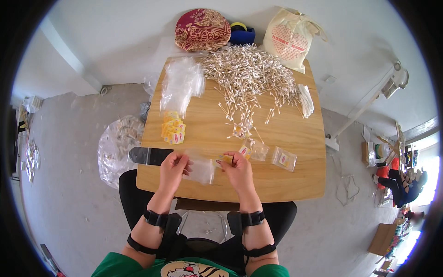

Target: The person is seen picking up cotton swabs and putting them into small plastic bags.

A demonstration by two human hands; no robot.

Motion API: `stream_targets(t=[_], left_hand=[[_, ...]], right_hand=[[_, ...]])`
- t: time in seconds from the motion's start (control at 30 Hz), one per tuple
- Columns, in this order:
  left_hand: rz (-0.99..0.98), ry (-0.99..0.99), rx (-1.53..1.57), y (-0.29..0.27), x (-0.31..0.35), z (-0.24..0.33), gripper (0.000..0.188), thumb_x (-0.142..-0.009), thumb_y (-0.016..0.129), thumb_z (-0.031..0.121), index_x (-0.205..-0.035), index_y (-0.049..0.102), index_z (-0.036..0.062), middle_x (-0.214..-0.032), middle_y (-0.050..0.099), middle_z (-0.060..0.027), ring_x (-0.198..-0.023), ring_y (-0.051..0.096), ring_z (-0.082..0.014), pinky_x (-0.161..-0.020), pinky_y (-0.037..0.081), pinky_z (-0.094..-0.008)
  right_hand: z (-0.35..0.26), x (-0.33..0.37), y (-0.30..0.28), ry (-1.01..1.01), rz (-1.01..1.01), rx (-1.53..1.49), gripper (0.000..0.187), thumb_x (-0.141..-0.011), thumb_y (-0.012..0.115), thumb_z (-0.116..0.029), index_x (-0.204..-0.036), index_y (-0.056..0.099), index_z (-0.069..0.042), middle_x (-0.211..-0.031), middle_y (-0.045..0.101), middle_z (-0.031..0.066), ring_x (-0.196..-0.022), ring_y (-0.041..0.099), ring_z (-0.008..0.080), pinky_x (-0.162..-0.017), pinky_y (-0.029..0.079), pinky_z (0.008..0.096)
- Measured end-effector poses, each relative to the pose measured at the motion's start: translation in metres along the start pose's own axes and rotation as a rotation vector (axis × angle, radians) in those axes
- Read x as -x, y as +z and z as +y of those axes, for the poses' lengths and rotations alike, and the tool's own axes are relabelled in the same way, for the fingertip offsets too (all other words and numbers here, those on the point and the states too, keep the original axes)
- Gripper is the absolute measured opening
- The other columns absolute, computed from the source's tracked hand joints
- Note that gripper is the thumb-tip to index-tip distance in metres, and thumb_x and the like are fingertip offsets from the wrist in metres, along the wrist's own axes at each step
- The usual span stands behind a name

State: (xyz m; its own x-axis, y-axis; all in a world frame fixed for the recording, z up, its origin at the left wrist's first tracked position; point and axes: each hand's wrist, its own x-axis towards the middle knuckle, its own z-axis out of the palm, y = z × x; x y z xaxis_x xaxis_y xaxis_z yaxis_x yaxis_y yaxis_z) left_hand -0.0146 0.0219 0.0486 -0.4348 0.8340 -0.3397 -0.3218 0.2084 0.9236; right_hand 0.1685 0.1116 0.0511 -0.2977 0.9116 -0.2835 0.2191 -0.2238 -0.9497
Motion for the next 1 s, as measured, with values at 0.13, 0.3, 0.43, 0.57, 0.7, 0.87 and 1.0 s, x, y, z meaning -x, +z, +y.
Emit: stream_targets(t=[0.13,0.3,0.43,0.57,0.7,0.87,1.0], left_hand=[[0.122,-0.04,0.022,-0.012,0.002,-0.02,0.011,-0.094,0.058,0.013,-0.092,0.054,0.0029,-0.08,0.065,-0.0065,-0.062,0.06,-0.0119,-0.053,0.048,-0.0247],[0.295,0.466,-0.757,-0.016,0.004,-0.046,0.02,-0.086,0.067,0.011,-0.096,0.053,0.0014,-0.089,0.063,-0.012,-0.076,0.062,-0.0231,-0.065,0.05,-0.0345],[0.406,0.726,-0.824,-0.001,0.005,0.001,0.028,-0.081,0.072,0.011,-0.1,0.055,0.0008,-0.093,0.062,-0.0126,-0.081,0.059,-0.0242,-0.069,0.048,-0.0347],[0.078,0.101,0.083,-0.007,-0.017,-0.003,0.013,-0.089,0.066,0.009,-0.096,0.058,0.0023,-0.086,0.065,-0.004,-0.072,0.057,-0.01,-0.064,0.045,-0.0231],[0.128,-0.059,0.197,-0.033,-0.03,0.004,0.006,-0.092,0.063,0.009,-0.091,0.06,0.0038,-0.08,0.065,-0.0012,-0.068,0.054,-0.0046,-0.061,0.043,-0.0187],[-0.052,0.213,-0.654,-0.071,-0.056,0.031,0.01,-0.086,0.065,0.009,-0.086,0.063,-0.0008,-0.076,0.063,-0.008,-0.072,0.061,-0.0195,-0.065,0.047,-0.0325],[-0.161,0.507,-1.06,-0.079,-0.091,0.038,0.01,-0.081,0.065,0.008,-0.09,0.067,0.0064,-0.086,0.061,-0.0101,-0.084,0.061,-0.0328,-0.072,0.049,-0.0411]], right_hand=[[-0.007,-0.017,0.009,-0.019,-0.019,-0.161,0.03,-0.082,0.068,0.004,-0.111,0.061,0.0,-0.081,0.062,0.0005,-0.069,0.058,0.0046,-0.062,0.046,0.0181],[-0.017,-0.041,0.021,-0.127,-0.169,0.006,0.036,-0.079,0.069,0.007,-0.112,0.058,0.0,-0.082,0.062,0.0,-0.076,0.058,0.004,-0.066,0.049,0.0188],[-0.035,-0.037,0.044,-0.138,-0.245,0.118,0.034,-0.078,0.07,0.007,-0.108,0.057,0.0,-0.083,0.062,-0.0005,-0.076,0.057,0.0035,-0.066,0.049,0.0193],[-0.033,-0.036,0.061,-0.063,-0.335,-0.029,0.024,-0.082,0.068,0.002,-0.103,0.057,0.002,-0.082,0.062,0.0002,-0.075,0.058,0.0046,-0.065,0.049,0.02],[-0.03,-0.043,0.06,-0.045,-0.123,-0.244,0.014,-0.088,0.066,-0.003,-0.099,0.059,0.001,-0.077,0.062,0.0002,-0.071,0.057,0.0058,-0.063,0.048,0.0199],[-0.01,-0.057,0.041,-0.012,-0.123,-0.013,0.01,-0.089,0.063,-0.003,-0.097,0.061,0.0,-0.085,0.065,0.0026,-0.073,0.062,0.0091,-0.066,0.051,0.0218],[-0.017,-0.049,0.053,0.117,-0.106,-0.313,0.008,-0.089,0.064,-0.005,-0.095,0.06,-0.001,-0.082,0.065,0.0058,-0.071,0.064,0.0118,-0.065,0.054,0.0237]])
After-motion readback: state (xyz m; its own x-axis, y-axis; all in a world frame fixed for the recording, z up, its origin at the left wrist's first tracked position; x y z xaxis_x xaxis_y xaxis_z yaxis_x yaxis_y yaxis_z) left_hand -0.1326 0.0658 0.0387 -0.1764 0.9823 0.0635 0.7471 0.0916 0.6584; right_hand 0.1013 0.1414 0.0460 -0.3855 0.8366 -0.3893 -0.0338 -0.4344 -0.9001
